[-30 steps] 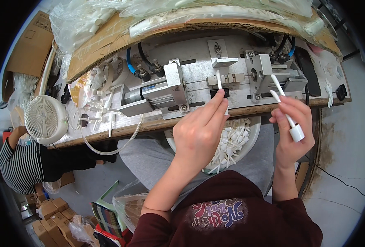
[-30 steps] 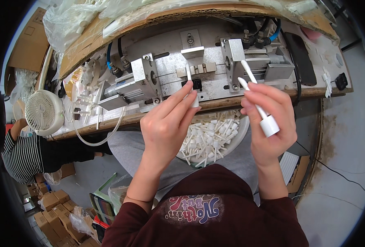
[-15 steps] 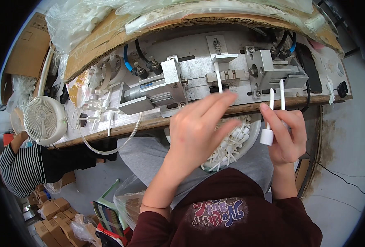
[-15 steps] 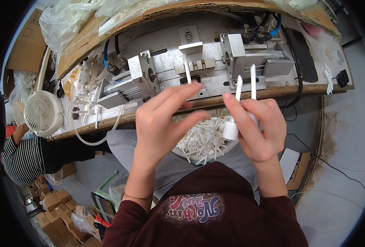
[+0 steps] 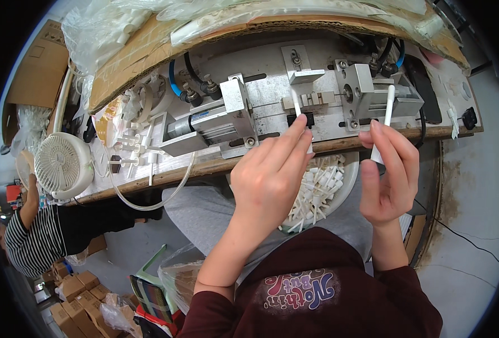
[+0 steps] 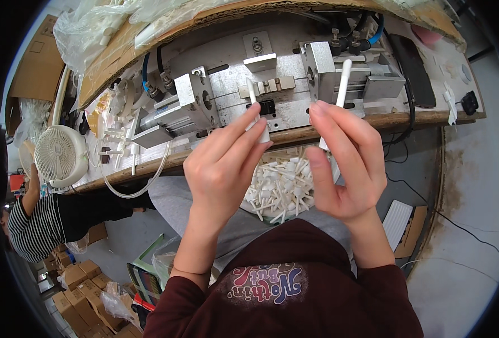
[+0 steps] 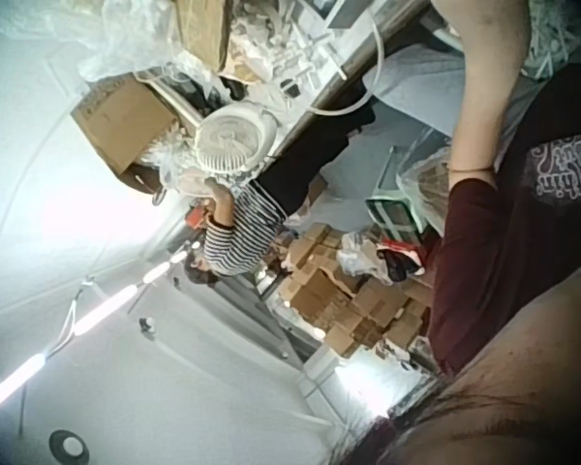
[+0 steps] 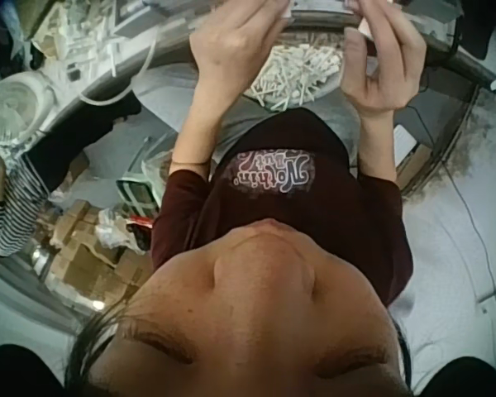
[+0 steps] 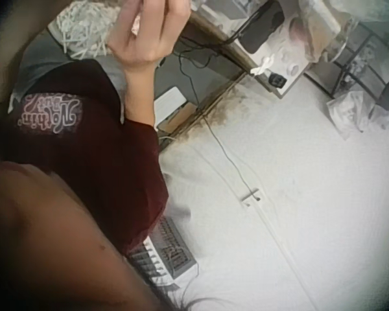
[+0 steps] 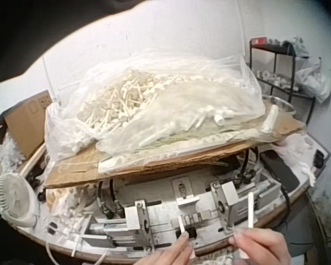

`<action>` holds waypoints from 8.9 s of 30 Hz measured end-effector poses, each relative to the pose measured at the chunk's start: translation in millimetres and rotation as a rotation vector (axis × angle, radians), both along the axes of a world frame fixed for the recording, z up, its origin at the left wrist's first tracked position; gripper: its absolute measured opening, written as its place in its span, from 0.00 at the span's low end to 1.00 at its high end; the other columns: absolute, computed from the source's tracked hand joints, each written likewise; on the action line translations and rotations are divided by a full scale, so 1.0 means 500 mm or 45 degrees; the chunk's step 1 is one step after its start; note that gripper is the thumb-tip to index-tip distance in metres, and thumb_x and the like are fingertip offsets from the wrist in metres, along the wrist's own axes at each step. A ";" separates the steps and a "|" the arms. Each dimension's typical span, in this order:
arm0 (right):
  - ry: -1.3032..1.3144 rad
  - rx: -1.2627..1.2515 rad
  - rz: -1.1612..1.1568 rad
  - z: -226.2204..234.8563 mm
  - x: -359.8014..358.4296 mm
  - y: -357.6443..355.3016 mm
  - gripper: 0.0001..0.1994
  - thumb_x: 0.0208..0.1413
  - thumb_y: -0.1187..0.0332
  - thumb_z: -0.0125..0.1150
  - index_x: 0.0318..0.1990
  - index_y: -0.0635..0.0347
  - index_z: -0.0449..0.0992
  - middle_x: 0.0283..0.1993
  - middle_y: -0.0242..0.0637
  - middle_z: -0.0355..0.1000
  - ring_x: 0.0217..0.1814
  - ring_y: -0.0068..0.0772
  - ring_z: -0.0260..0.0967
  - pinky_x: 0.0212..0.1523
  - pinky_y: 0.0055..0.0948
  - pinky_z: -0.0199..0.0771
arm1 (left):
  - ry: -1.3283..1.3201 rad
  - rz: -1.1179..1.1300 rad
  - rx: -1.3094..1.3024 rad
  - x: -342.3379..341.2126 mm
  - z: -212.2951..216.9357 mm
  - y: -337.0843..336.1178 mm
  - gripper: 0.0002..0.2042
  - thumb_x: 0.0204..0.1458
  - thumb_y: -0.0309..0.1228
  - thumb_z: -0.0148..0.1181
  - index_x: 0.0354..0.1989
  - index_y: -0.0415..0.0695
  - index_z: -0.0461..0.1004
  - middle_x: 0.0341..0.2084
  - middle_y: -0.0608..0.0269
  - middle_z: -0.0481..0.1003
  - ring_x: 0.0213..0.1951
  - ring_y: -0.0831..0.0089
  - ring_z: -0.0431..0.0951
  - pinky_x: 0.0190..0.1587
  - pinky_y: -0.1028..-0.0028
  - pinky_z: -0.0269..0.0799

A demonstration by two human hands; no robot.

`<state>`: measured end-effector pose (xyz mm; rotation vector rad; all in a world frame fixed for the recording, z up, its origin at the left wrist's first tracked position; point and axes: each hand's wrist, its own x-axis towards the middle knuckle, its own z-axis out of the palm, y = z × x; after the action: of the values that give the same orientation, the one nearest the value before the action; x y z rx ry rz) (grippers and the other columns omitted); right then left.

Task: Manually assembling white plastic pump/sprayer components using a desktop pneumatic clamping jig.

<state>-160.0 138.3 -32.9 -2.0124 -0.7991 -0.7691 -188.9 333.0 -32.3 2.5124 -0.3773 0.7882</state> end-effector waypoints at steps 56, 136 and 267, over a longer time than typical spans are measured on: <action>-0.015 -1.043 1.108 -0.394 -0.099 0.036 0.27 0.56 0.55 0.59 0.61 0.56 0.67 0.73 0.37 0.58 0.77 0.37 0.51 0.74 0.48 0.54 | 0.894 0.772 0.004 -0.090 -0.397 0.165 0.18 0.56 0.33 0.57 0.52 0.37 0.73 0.47 0.37 0.76 0.51 0.43 0.75 0.54 0.56 0.72; 0.176 -0.671 -0.349 0.173 0.495 0.107 0.30 0.45 0.63 0.64 0.60 0.55 0.71 0.61 0.46 0.64 0.64 0.54 0.62 0.64 0.45 0.66 | 0.311 0.170 -0.084 0.343 0.196 0.127 0.16 0.56 0.43 0.62 0.34 0.40 0.81 0.37 0.51 0.80 0.42 0.55 0.79 0.46 0.61 0.73; -0.060 -0.778 0.152 0.032 0.062 0.080 0.12 0.40 0.76 0.63 0.37 0.62 0.77 0.56 0.45 0.77 0.17 0.28 0.65 0.22 0.25 0.69 | -0.144 -0.061 -0.053 0.398 0.216 0.100 0.15 0.50 0.39 0.70 0.44 0.47 0.84 0.35 0.57 0.83 0.38 0.64 0.83 0.47 0.66 0.76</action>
<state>-128.9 178.4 -17.0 -2.4504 -1.2857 -0.5422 10.1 382.9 75.9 2.4177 -0.4531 0.9122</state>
